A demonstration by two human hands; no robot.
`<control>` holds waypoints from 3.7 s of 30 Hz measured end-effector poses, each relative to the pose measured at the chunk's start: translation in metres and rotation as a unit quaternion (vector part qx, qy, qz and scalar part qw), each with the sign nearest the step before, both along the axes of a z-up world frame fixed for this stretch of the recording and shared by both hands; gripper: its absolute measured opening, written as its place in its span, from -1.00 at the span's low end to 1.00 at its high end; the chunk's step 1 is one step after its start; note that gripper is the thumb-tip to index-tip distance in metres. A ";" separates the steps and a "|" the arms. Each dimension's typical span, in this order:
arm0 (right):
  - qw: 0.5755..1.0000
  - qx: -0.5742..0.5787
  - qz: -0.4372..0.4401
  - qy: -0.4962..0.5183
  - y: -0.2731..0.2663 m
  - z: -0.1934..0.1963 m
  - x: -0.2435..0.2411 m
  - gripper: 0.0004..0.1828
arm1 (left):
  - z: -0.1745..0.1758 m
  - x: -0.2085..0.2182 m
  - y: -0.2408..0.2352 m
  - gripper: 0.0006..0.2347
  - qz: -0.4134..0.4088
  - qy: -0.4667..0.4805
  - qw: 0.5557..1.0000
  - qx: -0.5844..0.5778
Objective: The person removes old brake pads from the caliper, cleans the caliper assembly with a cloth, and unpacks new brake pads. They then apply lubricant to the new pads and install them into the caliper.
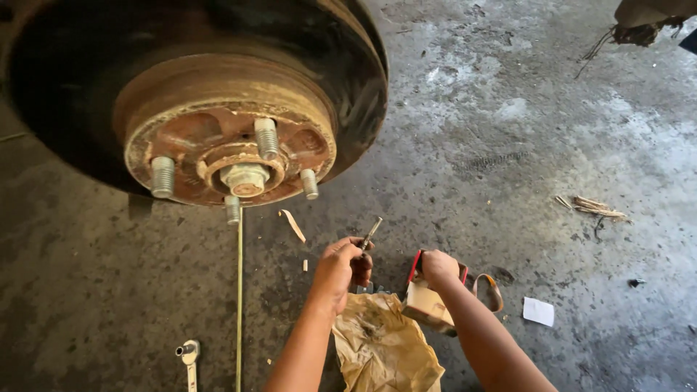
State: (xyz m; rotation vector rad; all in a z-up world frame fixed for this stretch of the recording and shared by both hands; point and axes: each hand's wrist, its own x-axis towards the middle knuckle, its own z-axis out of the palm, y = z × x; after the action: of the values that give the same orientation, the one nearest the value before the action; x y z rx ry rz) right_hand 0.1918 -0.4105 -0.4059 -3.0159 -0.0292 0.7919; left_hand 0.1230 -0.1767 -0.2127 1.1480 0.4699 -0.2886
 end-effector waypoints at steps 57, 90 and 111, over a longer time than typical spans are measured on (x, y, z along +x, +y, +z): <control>0.834 0.480 -0.188 -0.199 -0.093 0.011 0.008 -0.65 | -0.204 -0.023 -0.034 -0.67 -0.184 0.081 0.893 0.401; 0.619 0.776 -0.064 -0.106 0.030 0.223 -0.044 -0.94 | 0.059 -0.005 -0.014 -0.98 -0.064 -0.303 0.902 0.301; 0.688 0.708 -0.068 -0.143 0.025 0.281 -0.063 -0.89 | 0.125 -0.020 -0.045 -0.81 0.008 -0.681 0.535 0.500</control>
State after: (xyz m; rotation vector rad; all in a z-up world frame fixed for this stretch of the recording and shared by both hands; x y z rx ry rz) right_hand 0.1285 -0.3859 -0.1246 -1.5408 -0.2714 0.0647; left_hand 0.1031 -0.2214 -0.0876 2.0534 -0.9456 1.0783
